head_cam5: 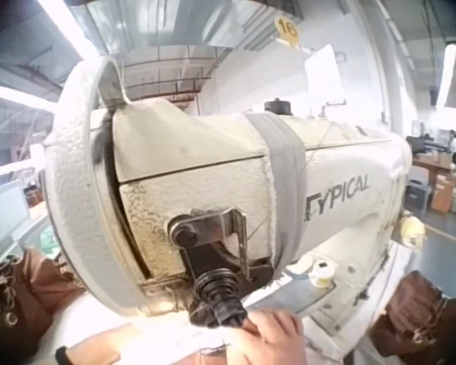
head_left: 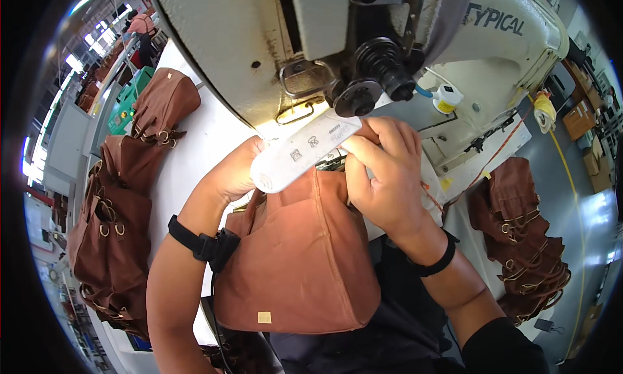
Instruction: The person operates an industrial sewing machine to stitch a zipper onto a brown handbag. They guide the bag under the needle, align the zipper, and sew along the edge. The person also attaches a metal ring to the bag's handle and sews it in place.
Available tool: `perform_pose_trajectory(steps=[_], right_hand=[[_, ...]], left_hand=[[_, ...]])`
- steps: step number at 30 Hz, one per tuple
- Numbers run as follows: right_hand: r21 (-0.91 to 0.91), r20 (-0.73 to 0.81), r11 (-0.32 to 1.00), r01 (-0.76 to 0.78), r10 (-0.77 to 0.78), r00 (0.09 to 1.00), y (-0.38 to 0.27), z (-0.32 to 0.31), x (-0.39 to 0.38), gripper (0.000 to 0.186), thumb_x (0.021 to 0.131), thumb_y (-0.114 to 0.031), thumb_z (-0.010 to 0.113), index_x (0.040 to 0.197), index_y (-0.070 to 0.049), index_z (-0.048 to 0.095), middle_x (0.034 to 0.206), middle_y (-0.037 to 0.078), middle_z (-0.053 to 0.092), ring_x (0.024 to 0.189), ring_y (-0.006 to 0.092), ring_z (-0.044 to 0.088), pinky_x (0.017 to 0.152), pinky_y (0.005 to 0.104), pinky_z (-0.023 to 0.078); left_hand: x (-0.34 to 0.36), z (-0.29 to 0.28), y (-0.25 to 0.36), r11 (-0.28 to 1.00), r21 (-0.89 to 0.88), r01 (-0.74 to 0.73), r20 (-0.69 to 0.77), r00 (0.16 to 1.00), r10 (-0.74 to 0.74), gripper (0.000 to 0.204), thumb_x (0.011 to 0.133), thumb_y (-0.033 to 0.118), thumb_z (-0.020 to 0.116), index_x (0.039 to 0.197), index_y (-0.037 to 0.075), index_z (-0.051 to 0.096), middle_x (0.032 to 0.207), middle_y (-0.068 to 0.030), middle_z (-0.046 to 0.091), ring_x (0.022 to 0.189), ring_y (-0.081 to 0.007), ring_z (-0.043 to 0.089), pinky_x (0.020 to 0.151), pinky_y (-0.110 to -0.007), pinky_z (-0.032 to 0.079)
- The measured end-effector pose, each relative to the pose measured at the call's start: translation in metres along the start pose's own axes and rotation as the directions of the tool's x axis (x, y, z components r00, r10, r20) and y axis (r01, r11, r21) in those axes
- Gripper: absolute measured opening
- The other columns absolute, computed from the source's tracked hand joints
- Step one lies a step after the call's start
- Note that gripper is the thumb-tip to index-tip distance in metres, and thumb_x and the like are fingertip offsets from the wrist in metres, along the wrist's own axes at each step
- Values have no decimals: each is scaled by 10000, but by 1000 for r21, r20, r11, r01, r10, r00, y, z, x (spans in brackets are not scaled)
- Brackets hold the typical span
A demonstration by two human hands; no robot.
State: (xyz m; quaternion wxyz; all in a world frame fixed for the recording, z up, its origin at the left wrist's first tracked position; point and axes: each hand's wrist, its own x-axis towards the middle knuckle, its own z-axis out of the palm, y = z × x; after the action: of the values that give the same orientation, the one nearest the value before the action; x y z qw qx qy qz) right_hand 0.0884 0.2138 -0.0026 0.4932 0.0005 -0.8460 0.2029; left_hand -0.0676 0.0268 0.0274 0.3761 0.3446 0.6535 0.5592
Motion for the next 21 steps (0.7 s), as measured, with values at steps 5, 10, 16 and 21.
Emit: perform_pose_trajectory(steps=[5,10,16,21], right_hand=[[15,3,998,-62,62,998,4,2,3,200,810,-59,689,985,-101,775,1030,63,655,1015,305,606,946,446,441],[258,-103,947,-193,225,969,1,-9,-11,184,881,-51,686,1059,-49,733,1147,98,680,1135,316,622,1009,455,459],[573,663,222,-789,441,605,1,-21,-76,413,1007,-268,730,1307,-3,630,1261,104,673,1234,206,613,1006,333,489],[598,800,-357,-717,217,559,0,11,-72,557,999,-314,755,1411,1,551,1270,73,642,1193,133,598,1034,305,492]], left_hand=[[2,2,14,998,62,-1,-2,1000,1,648,868,123,864,1455,26,607,1232,-18,664,1095,-111,611,982,-274,503],[1,7,20,999,29,29,-61,998,-27,414,848,64,877,1202,53,664,1036,-1,680,937,-91,623,883,-257,529],[-1,-32,3,899,427,94,-56,995,-78,178,959,195,791,1034,38,753,938,7,739,864,-80,640,831,-259,525],[-15,-13,24,807,564,174,-37,982,-185,192,1045,225,689,1078,36,697,971,36,675,899,-46,581,838,-245,490]])
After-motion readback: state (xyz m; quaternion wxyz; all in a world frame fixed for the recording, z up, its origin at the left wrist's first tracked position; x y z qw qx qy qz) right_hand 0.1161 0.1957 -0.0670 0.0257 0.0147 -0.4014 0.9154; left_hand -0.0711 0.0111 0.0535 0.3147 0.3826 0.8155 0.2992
